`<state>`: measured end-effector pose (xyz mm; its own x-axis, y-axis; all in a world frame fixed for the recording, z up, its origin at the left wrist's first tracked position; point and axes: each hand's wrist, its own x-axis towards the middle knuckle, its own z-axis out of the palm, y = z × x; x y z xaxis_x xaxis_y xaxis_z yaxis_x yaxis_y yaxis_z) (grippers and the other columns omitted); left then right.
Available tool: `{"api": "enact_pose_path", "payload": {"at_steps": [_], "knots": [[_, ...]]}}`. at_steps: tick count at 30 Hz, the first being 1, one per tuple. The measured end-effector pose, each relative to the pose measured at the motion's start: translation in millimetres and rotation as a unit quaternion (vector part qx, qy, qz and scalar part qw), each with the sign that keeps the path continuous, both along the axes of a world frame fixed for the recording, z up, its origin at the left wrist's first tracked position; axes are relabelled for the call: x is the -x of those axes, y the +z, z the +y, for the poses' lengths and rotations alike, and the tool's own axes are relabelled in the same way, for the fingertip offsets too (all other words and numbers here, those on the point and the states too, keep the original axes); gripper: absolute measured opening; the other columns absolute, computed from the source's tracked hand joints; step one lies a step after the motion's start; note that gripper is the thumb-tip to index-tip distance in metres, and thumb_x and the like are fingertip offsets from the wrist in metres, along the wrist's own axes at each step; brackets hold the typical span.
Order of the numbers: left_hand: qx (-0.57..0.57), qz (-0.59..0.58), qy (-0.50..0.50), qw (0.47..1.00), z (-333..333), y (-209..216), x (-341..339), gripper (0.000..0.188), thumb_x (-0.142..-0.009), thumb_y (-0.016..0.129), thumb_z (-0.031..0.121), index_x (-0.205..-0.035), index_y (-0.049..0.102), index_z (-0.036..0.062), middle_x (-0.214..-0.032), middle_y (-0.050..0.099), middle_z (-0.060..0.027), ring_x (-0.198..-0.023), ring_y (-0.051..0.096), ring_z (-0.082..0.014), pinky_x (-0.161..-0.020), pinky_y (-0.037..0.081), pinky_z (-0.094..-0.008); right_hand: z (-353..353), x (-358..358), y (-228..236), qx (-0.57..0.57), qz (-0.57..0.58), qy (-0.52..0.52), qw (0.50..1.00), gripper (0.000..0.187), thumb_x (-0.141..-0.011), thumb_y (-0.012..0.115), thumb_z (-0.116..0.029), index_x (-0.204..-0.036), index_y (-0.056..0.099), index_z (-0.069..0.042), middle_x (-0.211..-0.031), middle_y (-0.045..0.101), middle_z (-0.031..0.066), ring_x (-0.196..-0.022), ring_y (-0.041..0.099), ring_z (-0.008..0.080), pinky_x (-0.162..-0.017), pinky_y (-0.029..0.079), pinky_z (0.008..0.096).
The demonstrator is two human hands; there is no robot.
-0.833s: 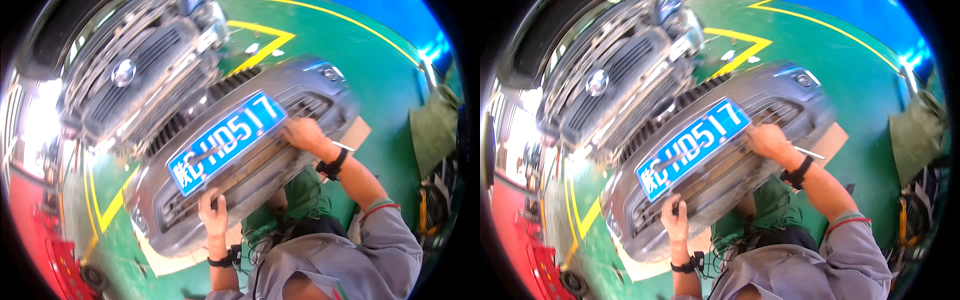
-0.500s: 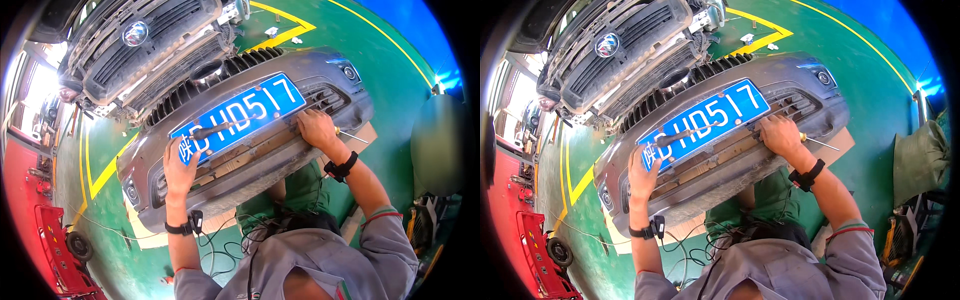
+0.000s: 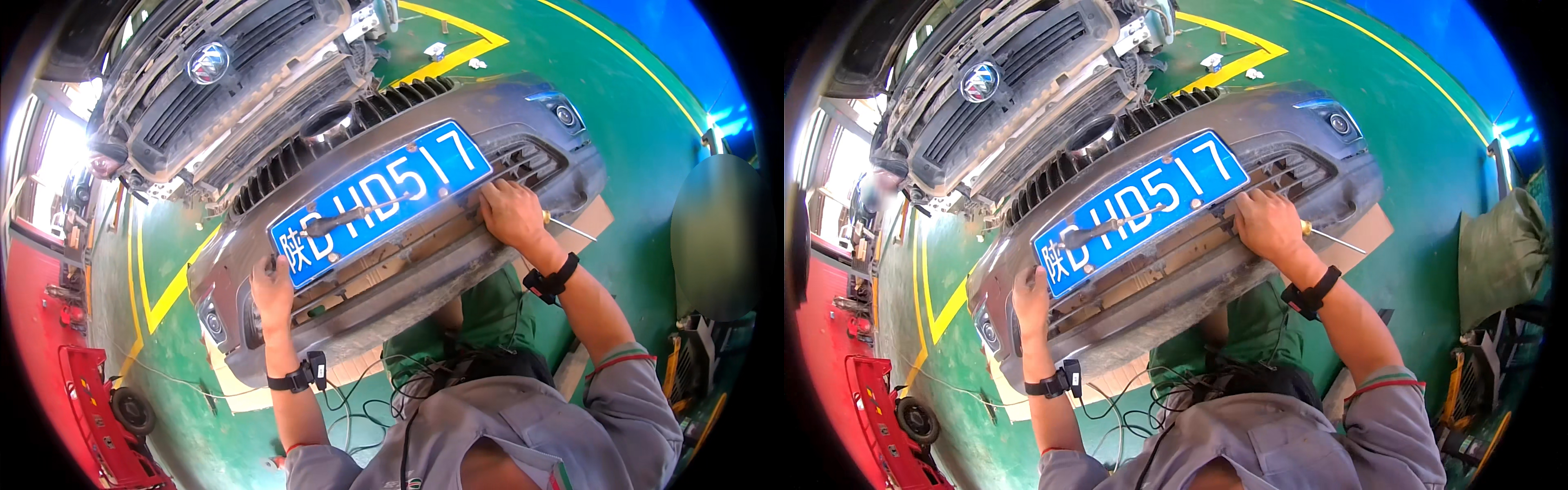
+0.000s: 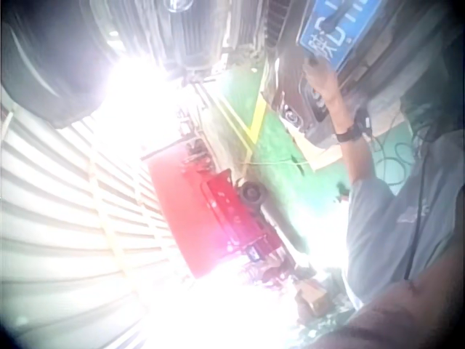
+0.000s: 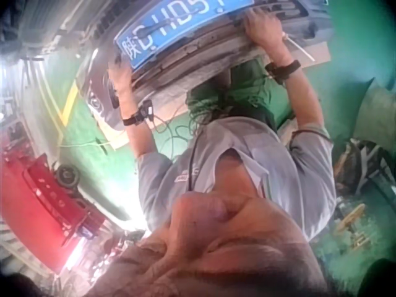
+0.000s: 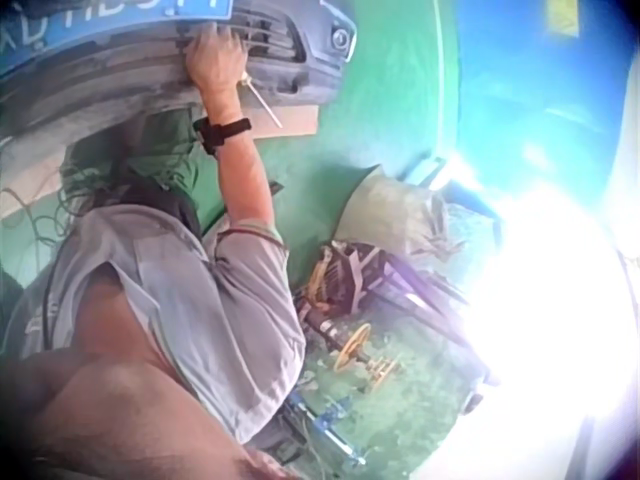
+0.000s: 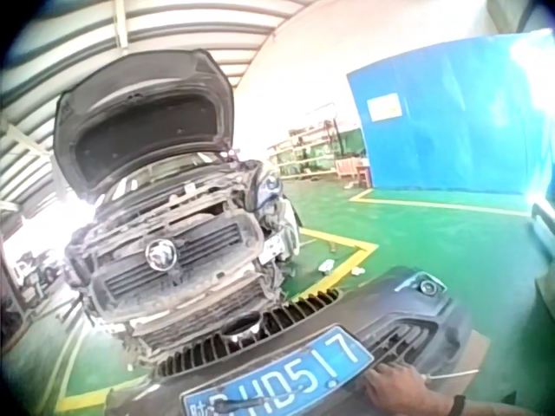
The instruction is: The person uses a screwdriver to remove screws from a license-plate frame on a detached car bumper, then flips the bumper over and continues to unscrew internal components from the grille and lower trim.
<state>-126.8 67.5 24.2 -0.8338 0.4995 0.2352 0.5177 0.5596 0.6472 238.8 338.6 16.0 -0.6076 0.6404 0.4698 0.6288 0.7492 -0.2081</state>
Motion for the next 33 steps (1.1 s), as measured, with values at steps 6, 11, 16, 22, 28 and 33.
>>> {"api": "enact_pose_path", "payload": {"at_steps": [6, 11, 16, 22, 28, 33], "knots": [[-0.166, -0.393, 0.003, 0.905, 7.7, 21.1, -12.6, 0.035, -0.095, 0.064, 0.023, -0.117, 0.064, -0.0041, -0.103, 0.07, -0.0099, -0.094, 0.069, -0.0176, -0.079, 0.054, -0.0298, 3.0, -1.4, -6.6, -0.011, 0.005, 0.0, 1.0, 0.013, -0.084, 0.064, -0.018, -0.087, 0.06, -0.007, -0.08, 0.062, 0.0118, -0.08, 0.065, 0.0322, -0.072, 0.052, 0.0455], [-0.217, -0.429, 0.031, 0.876, 8.5, 13.4, -7.8, 0.04, -0.094, 0.065, 0.019, -0.123, 0.06, -0.008, -0.104, 0.07, -0.0132, -0.09, 0.07, -0.0207, -0.077, 0.057, -0.0325, 0.1, -1.6, -4.7, -0.024, 0.014, -0.008, 1.0, 0.012, -0.084, 0.063, -0.018, -0.085, 0.059, -0.007, -0.08, 0.062, 0.012, -0.079, 0.065, 0.0324, -0.071, 0.052, 0.0458], [-0.229, -0.414, 0.039, 0.88, 4.3, 0.0, 1.5, 0.042, -0.094, 0.067, 0.02, -0.123, 0.06, -0.01, -0.103, 0.071, -0.0129, -0.086, 0.071, -0.0207, -0.073, 0.057, -0.0317, 0.2, 0.9, -4.0, -0.018, 0.019, -0.001, 1.0, 0.012, -0.084, 0.063, -0.018, -0.085, 0.059, -0.007, -0.079, 0.061, 0.012, -0.079, 0.065, 0.0323, -0.071, 0.052, 0.046], [0.047, -0.208, -0.011, 0.977, 4.7, 23.6, 8.8, 0.043, -0.093, 0.069, 0.033, -0.111, 0.068, -0.0062, -0.091, 0.073, -0.0153, -0.085, 0.072, -0.0252, -0.073, 0.055, -0.0371, -2.2, -0.2, -2.5, -0.028, 0.02, -0.006, 0.999, 0.012, -0.084, 0.064, -0.018, -0.086, 0.059, -0.007, -0.08, 0.061, 0.0116, -0.078, 0.064, 0.0316, -0.07, 0.052, 0.0453], [0.085, 0.099, -0.168, 0.977, 52.3, 81.3, -45.3, 0.044, -0.089, 0.073, 0.027, -0.122, 0.063, 0.0008, -0.118, 0.067, -0.0207, -0.111, 0.063, -0.0397, -0.097, 0.048, -0.0445, -0.4, -2.7, -5.1, -0.037, 0.015, -0.021, 0.999, 0.012, -0.083, 0.064, -0.018, -0.086, 0.058, -0.007, -0.08, 0.061, 0.012, -0.077, 0.064, 0.0318, -0.069, 0.052, 0.0449], [0.049, 0.126, -0.294, 0.946, 84.8, 50.8, -56.2, 0.039, -0.081, 0.078, 0.014, -0.116, 0.064, 0.0022, -0.119, 0.064, -0.0185, -0.115, 0.057, -0.0404, -0.099, 0.045, -0.0459, -5.0, -4.6, 2.0, -0.024, 0.025, -0.008, 0.999, 0.012, -0.083, 0.063, -0.018, -0.087, 0.059, -0.007, -0.082, 0.063, 0.0129, -0.081, 0.066, 0.0317, -0.075, 0.052, 0.0446]]}}
